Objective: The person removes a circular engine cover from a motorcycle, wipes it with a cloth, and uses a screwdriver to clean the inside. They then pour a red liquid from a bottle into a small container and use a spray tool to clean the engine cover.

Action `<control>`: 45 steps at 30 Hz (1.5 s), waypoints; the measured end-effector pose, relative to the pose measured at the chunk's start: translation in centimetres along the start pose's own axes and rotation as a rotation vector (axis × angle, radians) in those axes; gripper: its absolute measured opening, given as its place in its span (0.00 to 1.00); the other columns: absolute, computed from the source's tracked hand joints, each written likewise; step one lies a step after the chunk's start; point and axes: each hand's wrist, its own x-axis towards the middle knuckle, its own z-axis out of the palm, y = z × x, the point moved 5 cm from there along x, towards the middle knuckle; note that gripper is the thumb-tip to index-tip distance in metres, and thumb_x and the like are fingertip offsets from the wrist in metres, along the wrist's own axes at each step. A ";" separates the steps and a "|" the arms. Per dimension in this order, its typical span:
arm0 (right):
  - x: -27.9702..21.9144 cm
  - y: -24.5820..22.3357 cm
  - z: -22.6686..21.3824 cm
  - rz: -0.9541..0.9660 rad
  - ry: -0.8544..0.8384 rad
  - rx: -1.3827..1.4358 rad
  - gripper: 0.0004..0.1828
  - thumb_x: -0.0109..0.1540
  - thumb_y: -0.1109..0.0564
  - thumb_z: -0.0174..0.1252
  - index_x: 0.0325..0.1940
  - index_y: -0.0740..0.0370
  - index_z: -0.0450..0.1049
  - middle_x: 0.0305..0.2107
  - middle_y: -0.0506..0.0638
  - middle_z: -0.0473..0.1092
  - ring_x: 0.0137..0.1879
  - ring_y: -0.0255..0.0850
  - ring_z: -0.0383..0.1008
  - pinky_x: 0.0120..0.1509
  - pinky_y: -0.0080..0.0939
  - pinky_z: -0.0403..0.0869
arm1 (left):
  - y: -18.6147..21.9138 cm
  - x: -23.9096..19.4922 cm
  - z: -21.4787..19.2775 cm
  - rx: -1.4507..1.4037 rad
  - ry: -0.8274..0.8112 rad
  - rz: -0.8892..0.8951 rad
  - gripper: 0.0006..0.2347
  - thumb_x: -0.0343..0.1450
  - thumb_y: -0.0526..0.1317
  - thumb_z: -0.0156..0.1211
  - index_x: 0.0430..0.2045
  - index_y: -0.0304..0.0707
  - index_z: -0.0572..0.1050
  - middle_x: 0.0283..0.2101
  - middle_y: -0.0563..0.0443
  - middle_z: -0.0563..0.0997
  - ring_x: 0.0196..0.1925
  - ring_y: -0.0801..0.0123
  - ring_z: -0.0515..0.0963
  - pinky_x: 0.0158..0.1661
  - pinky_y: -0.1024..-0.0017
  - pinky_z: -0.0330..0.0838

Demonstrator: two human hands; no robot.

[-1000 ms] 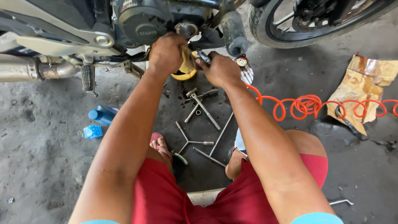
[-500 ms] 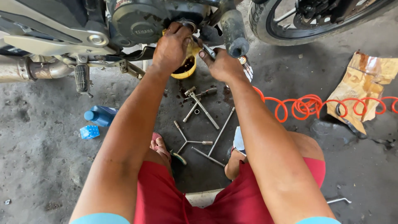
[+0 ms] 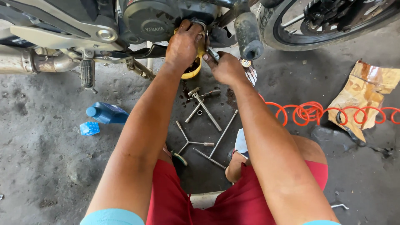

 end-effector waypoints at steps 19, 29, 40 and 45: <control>-1.2 -2.6 0.0 0.008 -0.056 -0.028 0.36 0.65 0.24 0.44 0.50 0.57 0.74 0.45 0.61 0.76 0.50 0.64 0.76 0.45 0.62 0.72 | -0.7 -0.4 -0.8 -0.059 0.004 0.133 0.11 0.74 0.31 0.51 0.49 0.36 0.78 0.51 0.39 0.71 0.41 0.34 0.75 0.29 0.42 0.68; -1.1 -1.9 -0.1 -0.034 -0.068 -0.058 0.38 0.64 0.22 0.44 0.49 0.58 0.73 0.43 0.61 0.76 0.49 0.63 0.76 0.45 0.61 0.72 | 1.0 -0.3 -3.2 0.028 -0.164 0.024 0.08 0.72 0.31 0.59 0.42 0.39 0.80 0.46 0.42 0.76 0.40 0.49 0.79 0.37 0.54 0.76; -1.2 -1.7 0.0 -0.096 -0.039 -0.150 0.36 0.68 0.24 0.40 0.50 0.57 0.70 0.44 0.62 0.76 0.52 0.65 0.75 0.47 0.64 0.72 | 1.0 -3.0 -7.3 0.131 -0.559 -0.090 0.07 0.71 0.34 0.65 0.41 0.47 0.83 0.47 0.44 0.77 0.47 0.56 0.77 0.45 0.62 0.78; -0.7 -1.3 0.0 -0.060 0.037 -0.154 0.36 0.67 0.24 0.42 0.52 0.59 0.71 0.43 0.63 0.76 0.51 0.67 0.76 0.45 0.66 0.73 | 1.7 -1.3 -4.4 -0.059 -0.152 0.228 0.10 0.66 0.24 0.65 0.39 0.33 0.77 0.47 0.40 0.73 0.45 0.47 0.79 0.43 0.53 0.80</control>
